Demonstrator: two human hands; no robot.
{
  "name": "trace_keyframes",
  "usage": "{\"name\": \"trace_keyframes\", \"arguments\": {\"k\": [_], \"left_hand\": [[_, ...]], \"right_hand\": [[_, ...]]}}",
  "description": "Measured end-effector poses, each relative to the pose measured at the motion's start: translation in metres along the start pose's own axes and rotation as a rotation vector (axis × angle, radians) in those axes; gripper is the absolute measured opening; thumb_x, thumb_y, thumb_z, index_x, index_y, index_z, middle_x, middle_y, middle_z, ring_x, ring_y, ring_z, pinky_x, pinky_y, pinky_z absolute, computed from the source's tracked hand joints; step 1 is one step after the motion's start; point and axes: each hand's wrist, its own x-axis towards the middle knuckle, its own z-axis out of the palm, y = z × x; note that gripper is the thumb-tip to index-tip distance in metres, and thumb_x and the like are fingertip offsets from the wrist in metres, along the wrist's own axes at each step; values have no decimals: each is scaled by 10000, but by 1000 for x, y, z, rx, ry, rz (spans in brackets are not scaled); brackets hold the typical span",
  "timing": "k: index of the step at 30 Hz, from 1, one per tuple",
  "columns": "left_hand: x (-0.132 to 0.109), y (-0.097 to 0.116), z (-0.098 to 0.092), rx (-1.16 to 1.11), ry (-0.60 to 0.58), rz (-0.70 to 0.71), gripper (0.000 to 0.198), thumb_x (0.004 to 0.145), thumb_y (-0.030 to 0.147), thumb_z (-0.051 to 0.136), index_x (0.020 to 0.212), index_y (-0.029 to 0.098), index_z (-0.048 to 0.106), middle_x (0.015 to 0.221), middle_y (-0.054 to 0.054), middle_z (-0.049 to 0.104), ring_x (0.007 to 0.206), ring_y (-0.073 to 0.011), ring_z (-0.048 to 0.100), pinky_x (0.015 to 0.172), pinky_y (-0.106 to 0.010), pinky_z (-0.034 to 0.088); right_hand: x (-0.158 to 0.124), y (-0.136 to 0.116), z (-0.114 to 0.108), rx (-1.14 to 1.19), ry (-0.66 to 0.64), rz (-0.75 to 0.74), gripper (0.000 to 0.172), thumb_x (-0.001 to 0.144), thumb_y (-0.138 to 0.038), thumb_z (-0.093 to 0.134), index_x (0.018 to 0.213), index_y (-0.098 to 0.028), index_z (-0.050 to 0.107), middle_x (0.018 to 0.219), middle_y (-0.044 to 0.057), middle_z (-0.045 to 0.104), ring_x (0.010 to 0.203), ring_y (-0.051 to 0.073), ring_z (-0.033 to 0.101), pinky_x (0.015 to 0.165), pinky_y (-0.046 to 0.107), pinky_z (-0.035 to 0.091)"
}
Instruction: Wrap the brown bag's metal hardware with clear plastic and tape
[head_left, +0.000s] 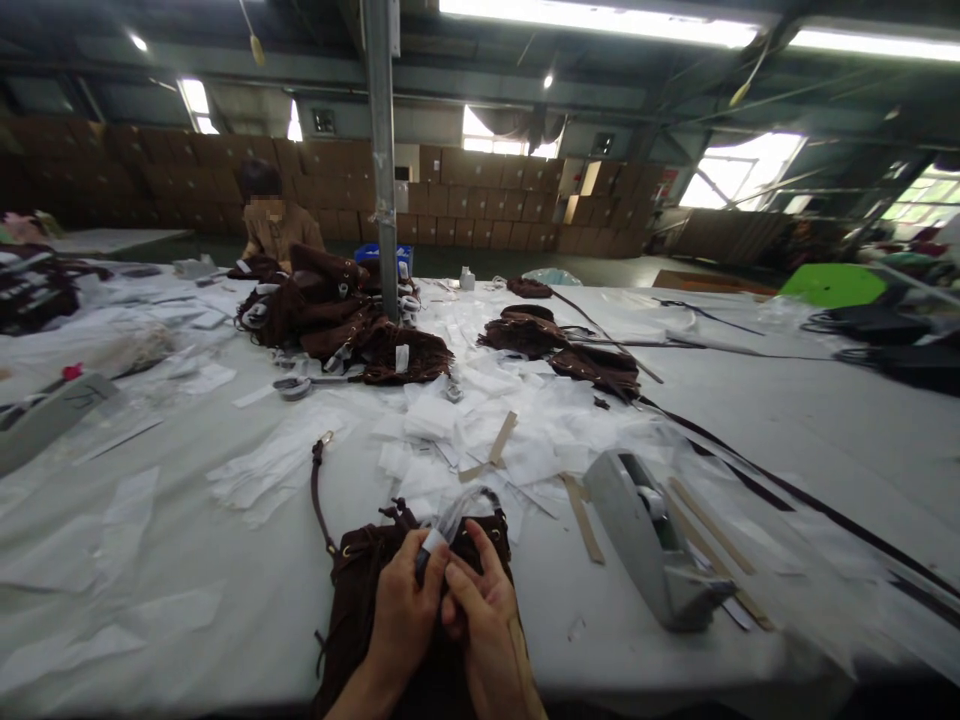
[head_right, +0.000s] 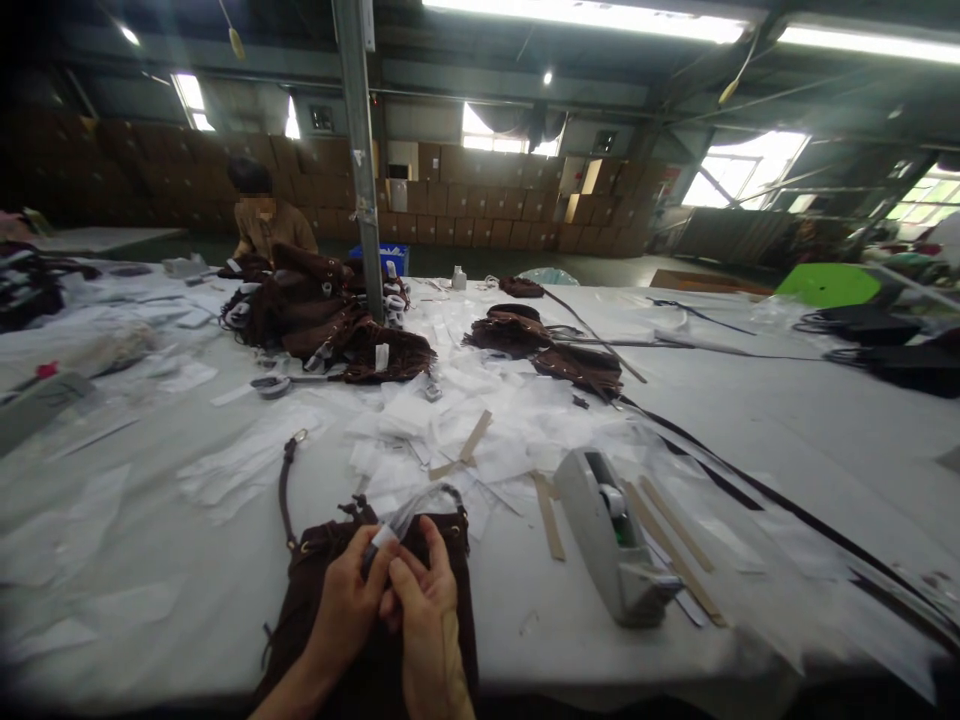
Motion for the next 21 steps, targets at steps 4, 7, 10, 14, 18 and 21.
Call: {"name": "trace_keyframes", "arguments": {"k": [4,7,10,14,18,21], "left_hand": [[-4,-3,0,56,-39,-16,259,881,459,487,930,210,541,724,-43,651,651,-223,609,618,-283,395],[-4,-4,1,57,-34,-46,266,867,470,501,939,215,523,753,-58,666,681,-251,630,639,-302,404],[-4,-1,1,51,-35,-67,277,855,477,513,949,216,506,776,-71,674,697,-264,641,639,-306,410],[-3,10,-1,23,-39,-63,436,861,445,511,1198,182,425,719,-45,653,634,-244,627,602,-291,404],[-2,15,-2,-56,-97,-30,642,859,437,524,1384,147,293,612,19,574,534,-197,558,542,-260,376],[-3,10,0,-144,-147,-15,741,869,435,514,1452,145,162,598,42,549,510,-163,512,530,-241,377]], "right_hand": [[-3,4,2,188,-3,47,828,699,-313,792,1374,-256,316,618,-94,486,421,11,291,411,124,258],[-6,4,1,250,5,69,865,685,-302,805,1387,-281,301,590,-109,432,432,14,280,427,117,276],[-6,4,1,249,10,58,874,679,-309,808,1390,-293,301,581,-112,416,426,16,265,413,113,257],[-5,5,2,231,15,42,859,677,-324,806,1383,-311,317,615,-101,464,411,10,245,388,110,221],[-5,4,1,245,41,16,845,675,-300,807,1380,-333,343,627,-93,502,410,15,296,389,109,251],[-4,4,-3,324,28,48,806,686,-295,801,1365,-360,372,698,-65,574,429,17,343,403,103,293]]}}
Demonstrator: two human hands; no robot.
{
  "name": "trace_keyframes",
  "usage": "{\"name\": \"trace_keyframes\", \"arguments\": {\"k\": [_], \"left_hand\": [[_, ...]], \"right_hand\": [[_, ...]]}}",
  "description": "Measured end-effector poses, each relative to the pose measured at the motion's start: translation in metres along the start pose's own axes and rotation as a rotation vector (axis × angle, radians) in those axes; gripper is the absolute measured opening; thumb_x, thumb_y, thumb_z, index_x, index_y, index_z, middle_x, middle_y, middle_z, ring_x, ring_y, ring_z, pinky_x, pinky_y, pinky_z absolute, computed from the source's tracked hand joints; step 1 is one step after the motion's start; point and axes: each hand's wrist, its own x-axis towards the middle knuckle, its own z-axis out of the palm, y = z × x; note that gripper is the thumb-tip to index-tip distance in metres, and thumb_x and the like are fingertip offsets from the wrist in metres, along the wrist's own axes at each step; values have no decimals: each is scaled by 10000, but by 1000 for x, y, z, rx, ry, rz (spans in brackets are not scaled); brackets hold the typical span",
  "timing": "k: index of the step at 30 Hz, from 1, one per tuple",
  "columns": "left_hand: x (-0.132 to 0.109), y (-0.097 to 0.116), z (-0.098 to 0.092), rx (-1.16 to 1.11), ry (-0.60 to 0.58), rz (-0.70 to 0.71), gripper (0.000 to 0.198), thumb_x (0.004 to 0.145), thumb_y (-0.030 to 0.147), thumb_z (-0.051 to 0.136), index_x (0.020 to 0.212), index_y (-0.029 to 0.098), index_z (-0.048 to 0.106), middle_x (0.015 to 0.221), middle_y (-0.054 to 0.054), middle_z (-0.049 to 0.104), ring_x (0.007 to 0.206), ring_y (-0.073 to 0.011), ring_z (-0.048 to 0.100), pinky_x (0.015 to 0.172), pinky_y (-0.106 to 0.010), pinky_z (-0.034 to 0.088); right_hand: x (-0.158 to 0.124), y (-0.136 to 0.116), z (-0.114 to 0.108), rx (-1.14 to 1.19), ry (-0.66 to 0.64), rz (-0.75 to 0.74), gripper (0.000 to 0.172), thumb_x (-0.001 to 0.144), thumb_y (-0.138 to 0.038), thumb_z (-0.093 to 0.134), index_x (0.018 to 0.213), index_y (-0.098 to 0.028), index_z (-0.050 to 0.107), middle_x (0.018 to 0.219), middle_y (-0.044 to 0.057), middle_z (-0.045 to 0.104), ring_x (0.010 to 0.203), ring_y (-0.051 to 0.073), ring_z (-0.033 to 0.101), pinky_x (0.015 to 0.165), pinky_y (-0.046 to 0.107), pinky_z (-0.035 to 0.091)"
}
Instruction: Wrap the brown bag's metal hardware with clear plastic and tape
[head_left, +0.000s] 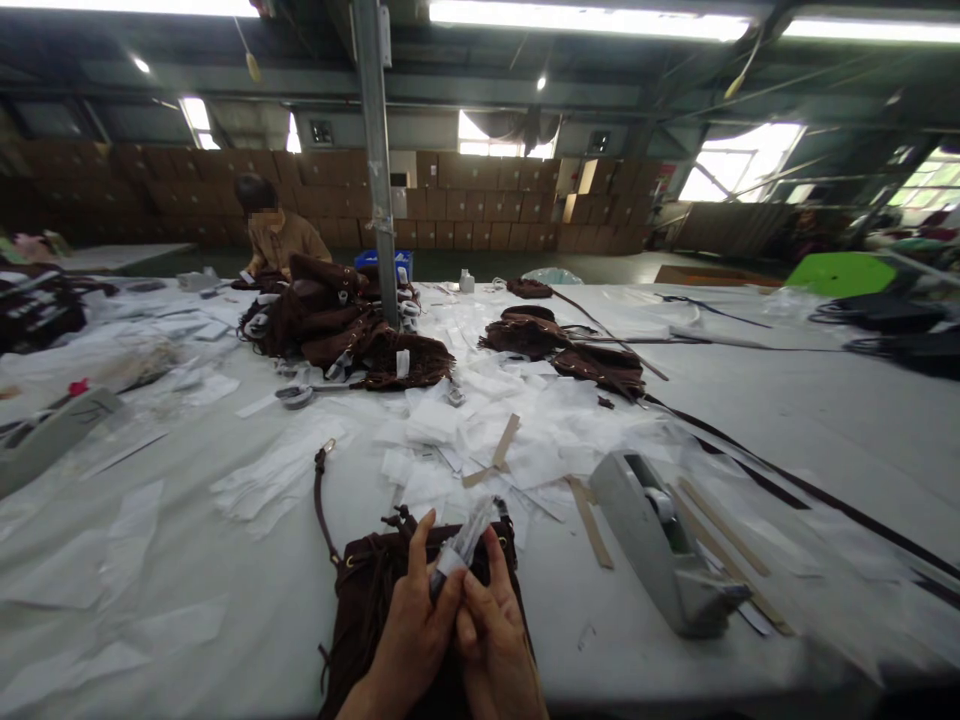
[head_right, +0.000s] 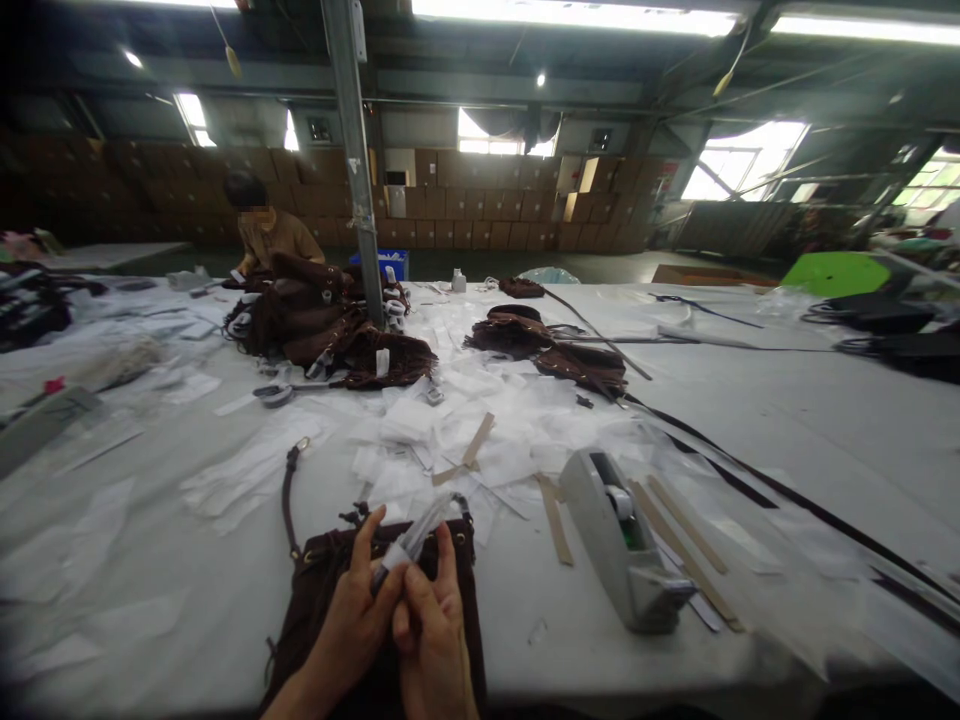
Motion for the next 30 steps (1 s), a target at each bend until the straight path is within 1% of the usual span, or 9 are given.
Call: {"name": "trace_keyframes", "arguments": {"k": [5,10,14,19,22,24,27,28,30], "left_hand": [[1,-7,-1,-49,-101,-34,836,881,438,510,1474,113,19,560,63,507,486,-132,447,495,-218,355],[1,-5,-3,-161,-209,-71,884,844,439,582,1481,128,54,673,17,593,578,-137,501,606,-241,429],[2,-13,0,-329,-167,-155,926,776,502,653,1470,184,129,754,8,600,564,-113,506,550,-217,436],[11,-28,-3,-574,-6,-383,815,776,626,577,1414,246,240,573,84,470,343,-46,285,313,-136,191],[15,-30,-5,-609,-9,-416,782,772,636,570,1382,242,281,546,88,476,316,-38,240,298,-127,136],[14,-28,-5,-566,-81,-387,763,796,627,553,1382,227,274,529,81,488,328,-46,284,317,-126,159],[12,-20,-6,-432,-294,-238,722,852,568,531,1397,179,260,497,68,498,394,-80,418,386,-144,285],[12,-15,-7,-379,-365,-188,705,866,542,530,1398,164,265,503,60,512,414,-87,446,411,-155,320],[12,-5,-12,-288,-462,-152,693,882,504,527,1416,163,246,579,30,569,440,-91,471,426,-170,356]], "right_hand": [[5,0,-12,166,-82,165,556,695,-293,794,1197,-317,555,1135,63,645,420,-27,285,363,80,262],[8,-4,-17,198,-149,237,509,677,-332,816,1130,-303,585,985,20,684,346,-60,198,317,63,174],[8,-5,-10,-20,-151,164,695,738,-446,752,1327,-333,400,872,-3,674,290,-41,274,289,84,202],[4,-14,-9,-457,-70,61,916,806,-521,643,1474,-337,44,785,0,659,296,81,480,279,171,337],[0,-29,-21,-832,-9,-205,758,860,-508,550,1475,-256,186,969,113,683,378,133,569,334,251,439],[0,-41,-27,-1207,-50,-536,589,874,-377,539,1416,-220,368,1166,164,631,718,225,690,617,353,571],[9,-55,-29,-1769,-293,-923,553,794,-191,565,1341,-228,489,1401,139,469,1278,352,432,1030,548,365],[14,-59,-29,-1894,-393,-961,537,780,-172,566,1311,-227,513,1391,130,481,1309,358,386,1060,587,295],[27,-63,-27,-2016,-530,-951,413,796,-178,560,1207,-214,571,1222,118,609,1201,321,497,1058,588,276]]}}
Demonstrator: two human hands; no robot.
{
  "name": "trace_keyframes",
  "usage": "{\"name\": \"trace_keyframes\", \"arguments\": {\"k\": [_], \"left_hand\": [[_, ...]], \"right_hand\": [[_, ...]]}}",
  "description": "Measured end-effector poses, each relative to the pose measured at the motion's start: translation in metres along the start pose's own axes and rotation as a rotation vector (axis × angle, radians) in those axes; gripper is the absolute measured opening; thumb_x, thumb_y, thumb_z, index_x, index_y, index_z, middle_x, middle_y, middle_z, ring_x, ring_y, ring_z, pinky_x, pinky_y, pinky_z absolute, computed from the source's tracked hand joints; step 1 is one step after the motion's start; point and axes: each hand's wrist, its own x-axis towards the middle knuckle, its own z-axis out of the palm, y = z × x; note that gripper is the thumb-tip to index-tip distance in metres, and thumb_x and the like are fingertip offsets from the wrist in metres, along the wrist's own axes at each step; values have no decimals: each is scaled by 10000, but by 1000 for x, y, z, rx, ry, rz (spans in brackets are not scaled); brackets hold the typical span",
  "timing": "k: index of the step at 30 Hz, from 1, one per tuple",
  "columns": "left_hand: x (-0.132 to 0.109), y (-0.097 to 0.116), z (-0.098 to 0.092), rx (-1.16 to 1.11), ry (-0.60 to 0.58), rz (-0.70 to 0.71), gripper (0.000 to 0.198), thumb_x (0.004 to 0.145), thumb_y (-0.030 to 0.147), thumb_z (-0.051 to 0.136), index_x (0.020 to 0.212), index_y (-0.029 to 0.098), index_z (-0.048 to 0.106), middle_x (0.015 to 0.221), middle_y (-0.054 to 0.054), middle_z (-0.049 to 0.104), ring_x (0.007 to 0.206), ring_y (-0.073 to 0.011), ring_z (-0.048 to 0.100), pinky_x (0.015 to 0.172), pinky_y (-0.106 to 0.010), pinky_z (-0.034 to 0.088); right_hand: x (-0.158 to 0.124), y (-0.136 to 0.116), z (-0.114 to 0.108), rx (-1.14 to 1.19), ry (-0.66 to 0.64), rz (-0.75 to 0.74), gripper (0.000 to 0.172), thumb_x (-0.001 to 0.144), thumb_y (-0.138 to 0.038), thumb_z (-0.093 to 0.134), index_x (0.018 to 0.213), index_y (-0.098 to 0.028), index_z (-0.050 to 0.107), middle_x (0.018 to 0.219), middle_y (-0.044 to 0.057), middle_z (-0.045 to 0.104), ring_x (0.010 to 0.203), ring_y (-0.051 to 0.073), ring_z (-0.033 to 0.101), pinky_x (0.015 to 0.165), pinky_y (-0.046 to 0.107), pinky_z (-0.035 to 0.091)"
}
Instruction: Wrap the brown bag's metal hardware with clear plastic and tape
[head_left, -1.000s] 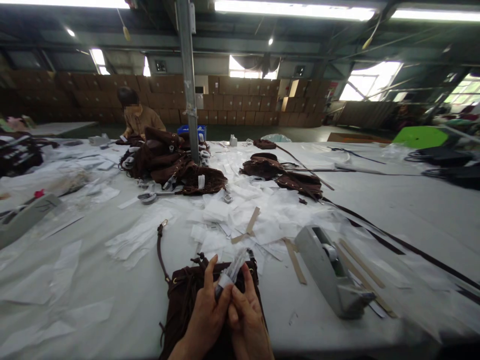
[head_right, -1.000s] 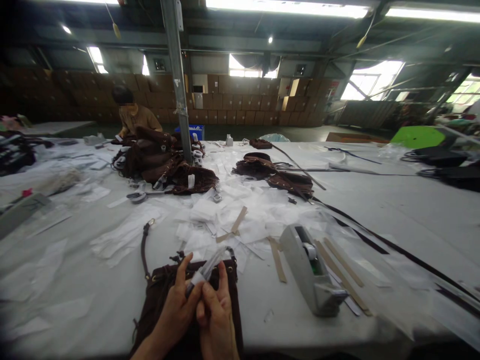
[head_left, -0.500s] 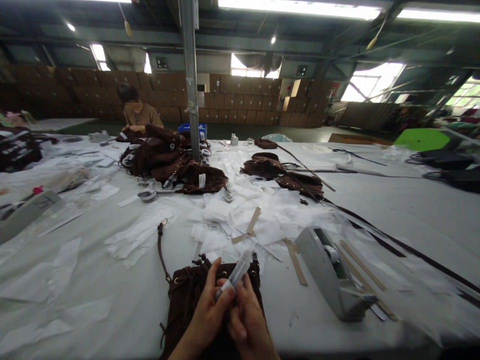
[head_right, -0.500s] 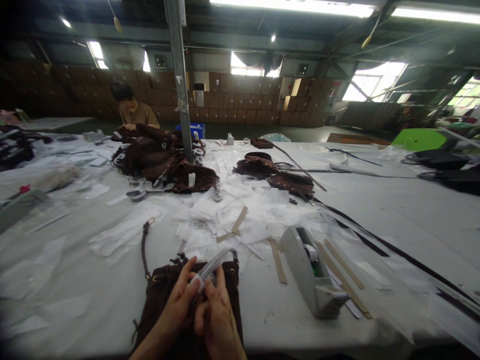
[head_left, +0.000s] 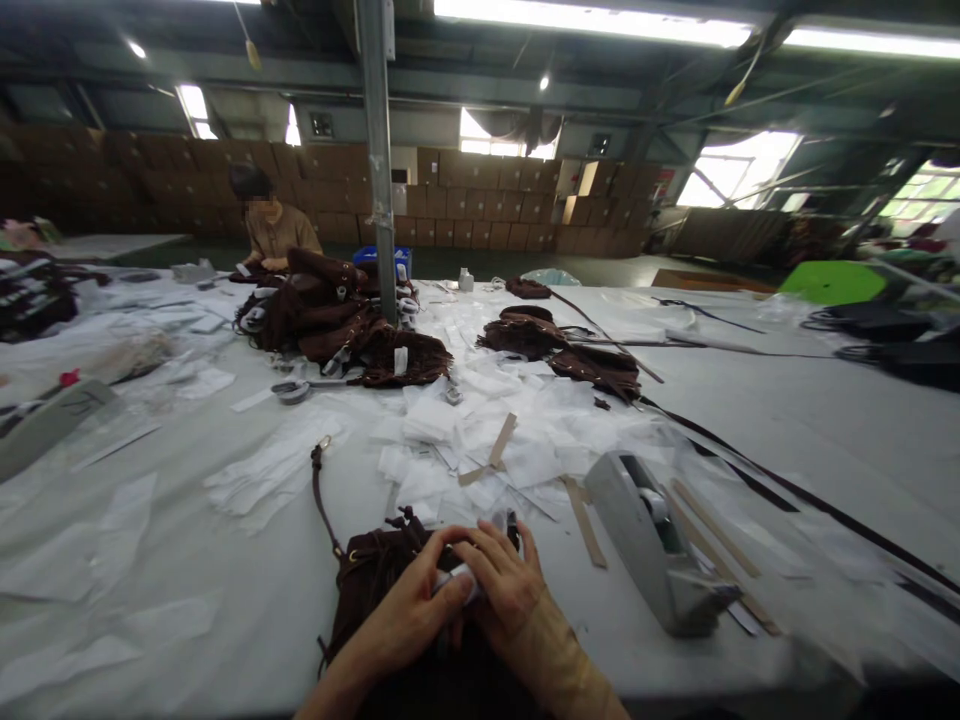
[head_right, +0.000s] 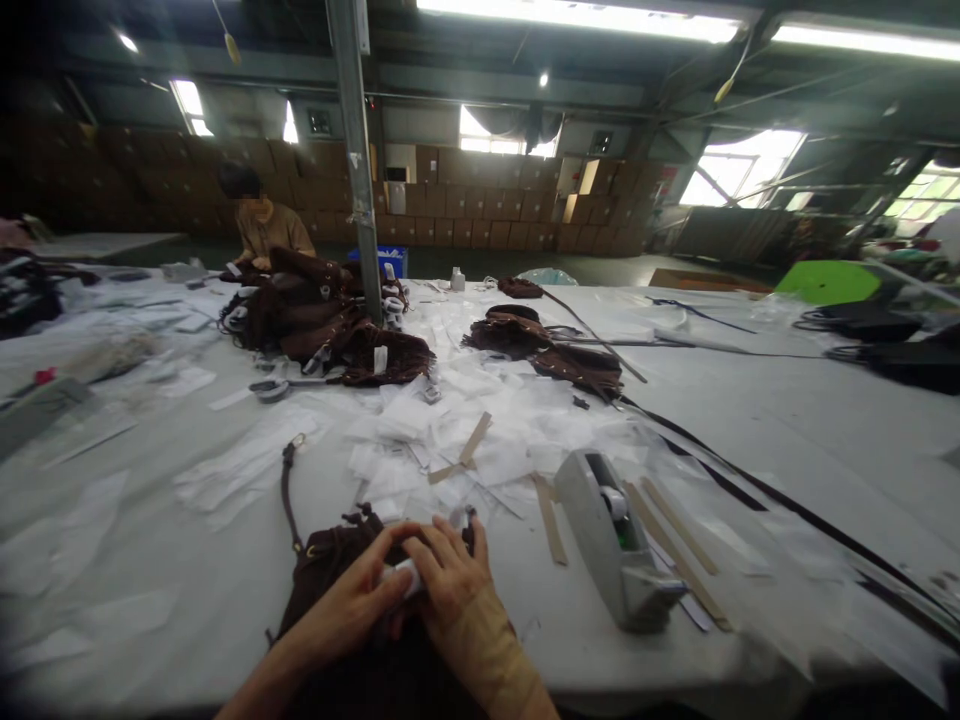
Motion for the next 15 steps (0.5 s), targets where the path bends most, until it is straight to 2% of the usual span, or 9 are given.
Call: {"name": "trace_keyframes", "arguments": {"k": [1,3,5,6,8,11,13,15], "left_hand": [[-2,7,-1,22,-18,-10,706,884,490,533,1433,180,216,661,4,606,476,-99,499,432,-177,379],[-6,19,-4,25,-27,5,752,869,456,572,1459,236,162,916,-63,646,675,-146,600,516,-214,473],[-10,27,-11,38,29,76,738,841,404,629,1447,279,227,1197,-100,579,1005,-207,593,754,-287,527],[-12,28,-18,45,94,112,682,836,390,638,1419,277,302,1282,-102,536,1124,-227,543,872,-316,495],[-15,23,-37,46,313,144,553,834,413,626,1325,239,443,1321,-113,513,1187,-250,506,975,-355,434],[-21,0,-81,25,759,104,528,792,464,643,1217,180,508,1207,-138,573,1122,-275,547,951,-393,447],[-23,-17,-108,-2,1007,26,535,778,438,663,1210,174,490,1161,-139,576,1084,-270,564,920,-401,462],[-22,-30,-125,-98,1114,-67,526,791,372,667,1234,182,455,1118,-131,581,1020,-246,595,867,-388,492]], "right_hand": [[4,5,1,-1,-21,-19,332,815,-187,549,1144,-204,591,1092,104,660,1082,286,571,1036,556,320],[12,17,1,5,6,-25,225,845,-191,513,1051,-191,604,913,82,679,877,236,621,934,461,433],[17,31,-3,-11,93,-12,247,860,-183,465,1073,-175,590,899,97,679,824,229,628,809,378,494],[19,39,-6,-24,142,20,278,868,-192,441,1111,-165,576,893,103,683,804,228,637,753,351,506],[23,55,-15,-73,212,165,352,895,-249,401,1205,-141,527,837,102,690,721,228,652,649,321,508],[25,80,-24,-148,240,397,439,911,-321,377,1290,-117,459,889,122,698,721,241,668,630,323,507],[24,94,-22,-169,195,471,445,905,-298,378,1299,-106,456,1033,159,679,856,257,670,728,340,509],[23,105,-11,-163,38,544,433,897,-243,394,1299,-105,473,1051,164,678,902,256,668,781,337,496]]}}
